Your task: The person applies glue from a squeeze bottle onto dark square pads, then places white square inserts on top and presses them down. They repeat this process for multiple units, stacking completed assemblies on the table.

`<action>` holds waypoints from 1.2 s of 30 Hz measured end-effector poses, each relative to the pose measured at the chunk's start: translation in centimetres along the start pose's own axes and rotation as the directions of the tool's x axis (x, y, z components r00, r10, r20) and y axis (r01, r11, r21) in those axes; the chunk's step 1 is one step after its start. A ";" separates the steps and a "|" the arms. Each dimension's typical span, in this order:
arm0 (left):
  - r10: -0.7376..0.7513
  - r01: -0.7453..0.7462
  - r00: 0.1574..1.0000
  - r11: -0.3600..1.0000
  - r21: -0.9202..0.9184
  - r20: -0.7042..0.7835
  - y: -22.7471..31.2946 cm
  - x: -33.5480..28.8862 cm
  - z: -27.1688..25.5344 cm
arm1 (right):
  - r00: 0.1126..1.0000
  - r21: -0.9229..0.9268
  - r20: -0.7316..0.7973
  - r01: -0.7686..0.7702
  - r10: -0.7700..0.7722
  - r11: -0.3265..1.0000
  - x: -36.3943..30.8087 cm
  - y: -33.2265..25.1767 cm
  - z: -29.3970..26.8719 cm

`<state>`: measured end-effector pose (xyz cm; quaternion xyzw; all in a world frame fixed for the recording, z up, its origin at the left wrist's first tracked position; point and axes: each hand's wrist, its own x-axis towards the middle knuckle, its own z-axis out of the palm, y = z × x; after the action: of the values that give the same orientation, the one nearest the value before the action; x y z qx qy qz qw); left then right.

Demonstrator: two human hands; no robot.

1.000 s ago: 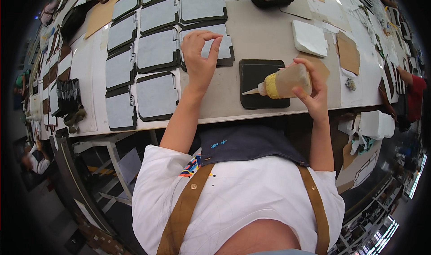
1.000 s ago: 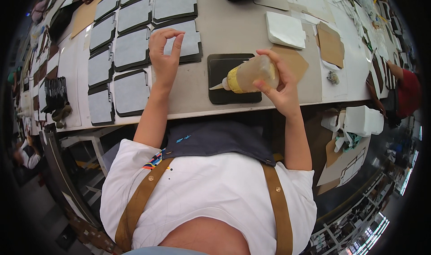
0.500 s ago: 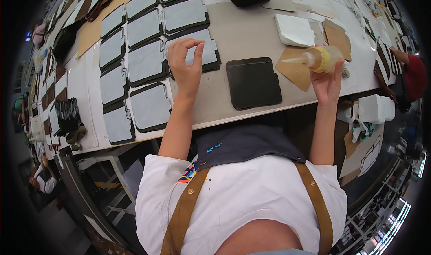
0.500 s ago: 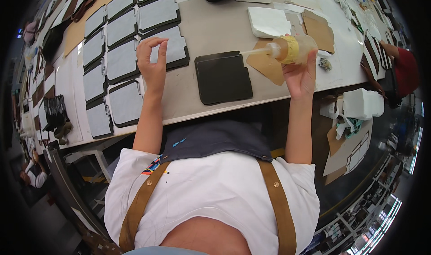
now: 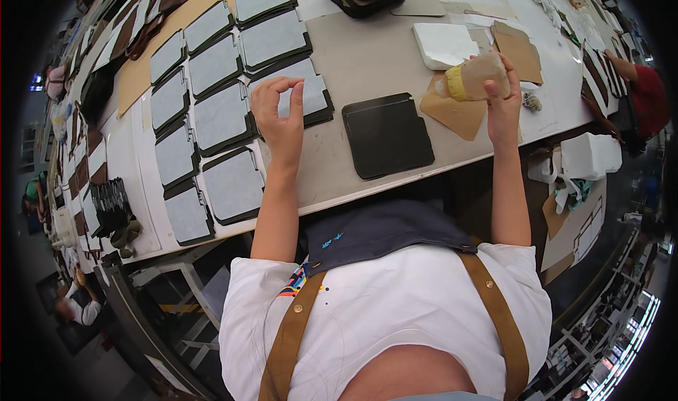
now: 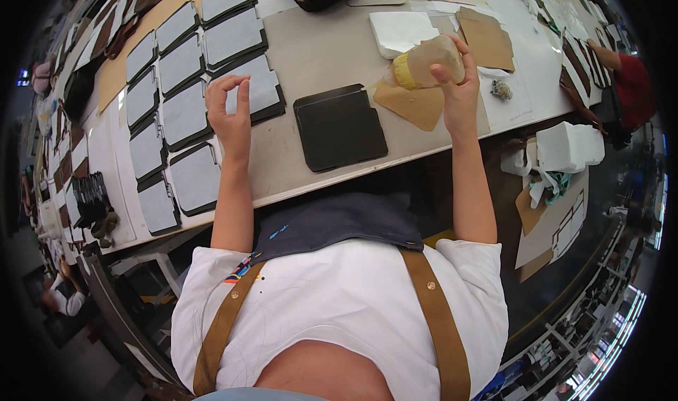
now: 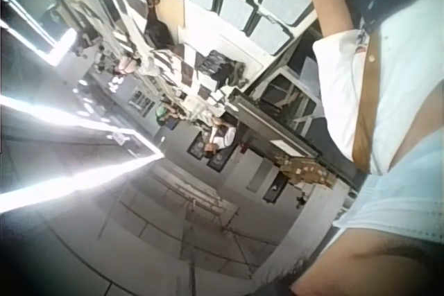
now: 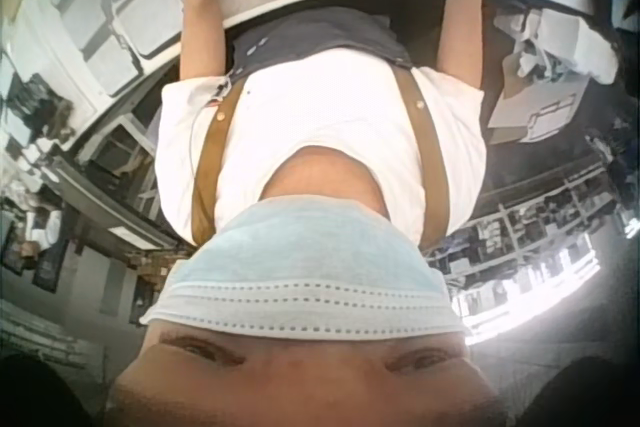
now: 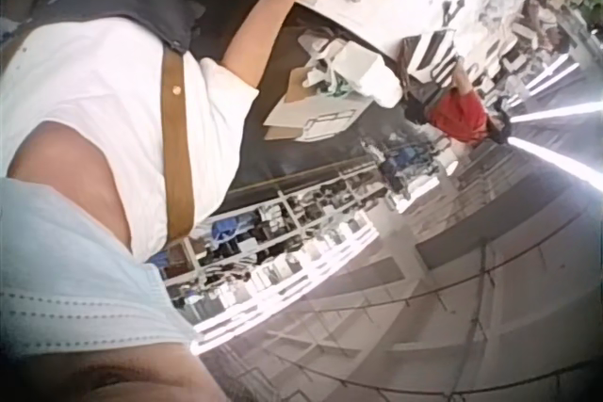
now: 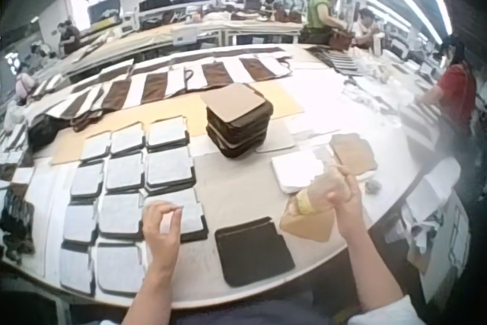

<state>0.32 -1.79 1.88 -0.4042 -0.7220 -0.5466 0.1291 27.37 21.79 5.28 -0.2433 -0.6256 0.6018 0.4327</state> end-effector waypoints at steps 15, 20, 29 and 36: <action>0.001 -0.001 1.000 1.000 0.003 0.002 0.2 -0.1 0.1 | 0.994 -0.075 0.105 0.007 0.001 0.997 -0.8 -1.0 -0.8; 0.003 -0.003 1.000 1.000 -0.003 0.003 0.1 -0.1 0.2 | 0.992 -0.062 0.123 0.030 -0.023 0.998 -1.4 -1.2 -1.1; 0.021 -0.021 0.999 0.999 0.024 0.029 0.4 0.0 0.1 | 0.989 -0.081 0.127 0.086 -0.076 0.993 -2.2 -2.1 -1.3; 0.016 -0.017 0.999 0.999 0.033 0.036 0.4 -0.1 0.1 | 0.990 -0.096 0.136 0.058 -0.045 0.994 -2.6 -2.2 -1.9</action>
<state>0.67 -1.71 2.07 -0.4176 -0.7299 -0.5260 0.1274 30.71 20.31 6.58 -0.2072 -0.6886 0.5734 0.3926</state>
